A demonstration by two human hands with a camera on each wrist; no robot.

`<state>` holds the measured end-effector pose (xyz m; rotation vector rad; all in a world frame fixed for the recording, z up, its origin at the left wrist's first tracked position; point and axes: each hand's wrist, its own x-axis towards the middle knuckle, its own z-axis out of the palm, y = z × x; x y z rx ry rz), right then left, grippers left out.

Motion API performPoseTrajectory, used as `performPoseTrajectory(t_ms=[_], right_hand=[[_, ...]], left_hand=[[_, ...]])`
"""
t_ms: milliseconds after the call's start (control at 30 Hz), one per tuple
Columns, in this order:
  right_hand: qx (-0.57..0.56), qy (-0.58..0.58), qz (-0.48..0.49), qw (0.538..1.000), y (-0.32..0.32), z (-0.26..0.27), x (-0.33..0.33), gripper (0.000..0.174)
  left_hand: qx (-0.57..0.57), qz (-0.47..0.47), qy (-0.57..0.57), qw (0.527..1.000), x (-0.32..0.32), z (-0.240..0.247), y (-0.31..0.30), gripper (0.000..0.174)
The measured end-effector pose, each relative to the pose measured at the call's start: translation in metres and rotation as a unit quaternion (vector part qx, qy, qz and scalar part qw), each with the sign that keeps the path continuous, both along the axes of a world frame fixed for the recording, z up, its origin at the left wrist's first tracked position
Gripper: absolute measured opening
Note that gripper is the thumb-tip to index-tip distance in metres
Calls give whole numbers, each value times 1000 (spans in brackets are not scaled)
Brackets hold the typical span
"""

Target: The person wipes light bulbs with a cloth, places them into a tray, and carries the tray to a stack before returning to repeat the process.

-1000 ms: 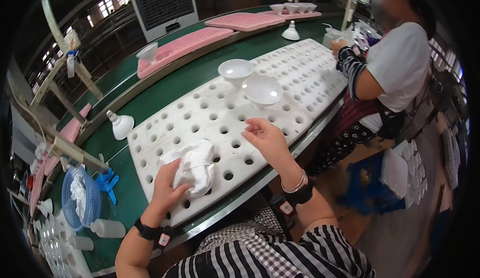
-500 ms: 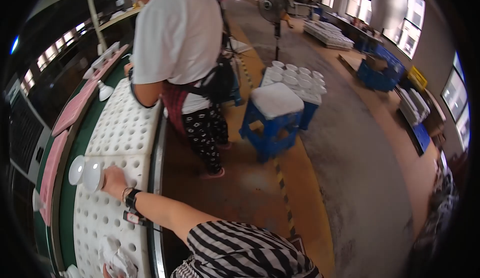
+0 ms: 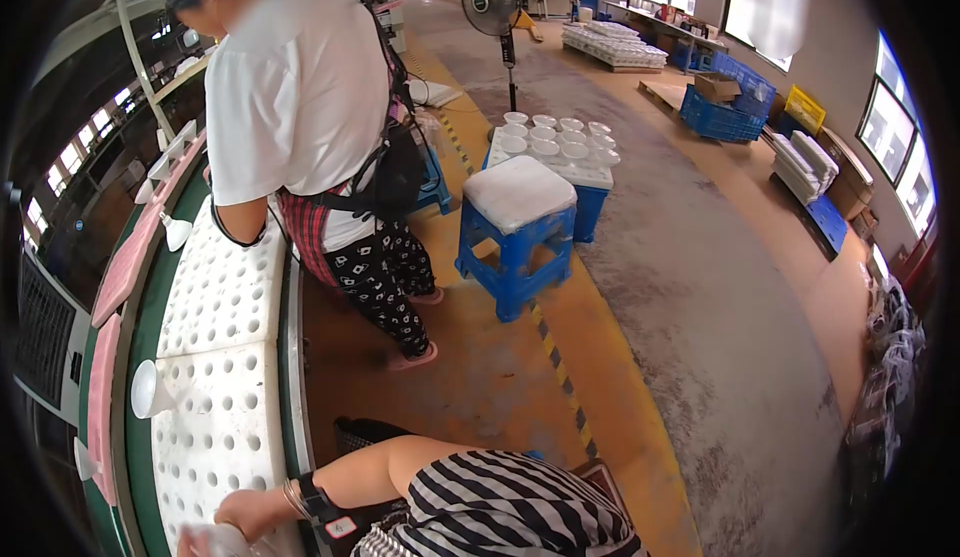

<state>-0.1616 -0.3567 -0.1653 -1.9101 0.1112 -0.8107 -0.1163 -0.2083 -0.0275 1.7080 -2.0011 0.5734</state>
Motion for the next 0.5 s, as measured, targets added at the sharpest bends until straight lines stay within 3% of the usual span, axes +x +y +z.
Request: performPoseTrajectory(t_ms=[33,100,200,300,333,500], right_hand=[[-1,-2,4,1000,3,1,-2,25],[-1,25,15,1000,7,6,-12,24],[23,16,41,999,7,13,-19,21],[41,0,22,999,8,12,-17,22],[43,5,8,999,8,10,-15,22],[44,17,6,999,9,18,-22,20]], left_hand=[[51,2,-80,995,-10,-1,-5,49],[62,-1,-88,994,-10,-2,-11,44],[71,85,50,993,27,-13,-18,40],[49,92,52,993,73,-40,-10,44],[36,126,96,987,54,-38,-5,47],[21,141,66,988,-7,-34,20,48]])
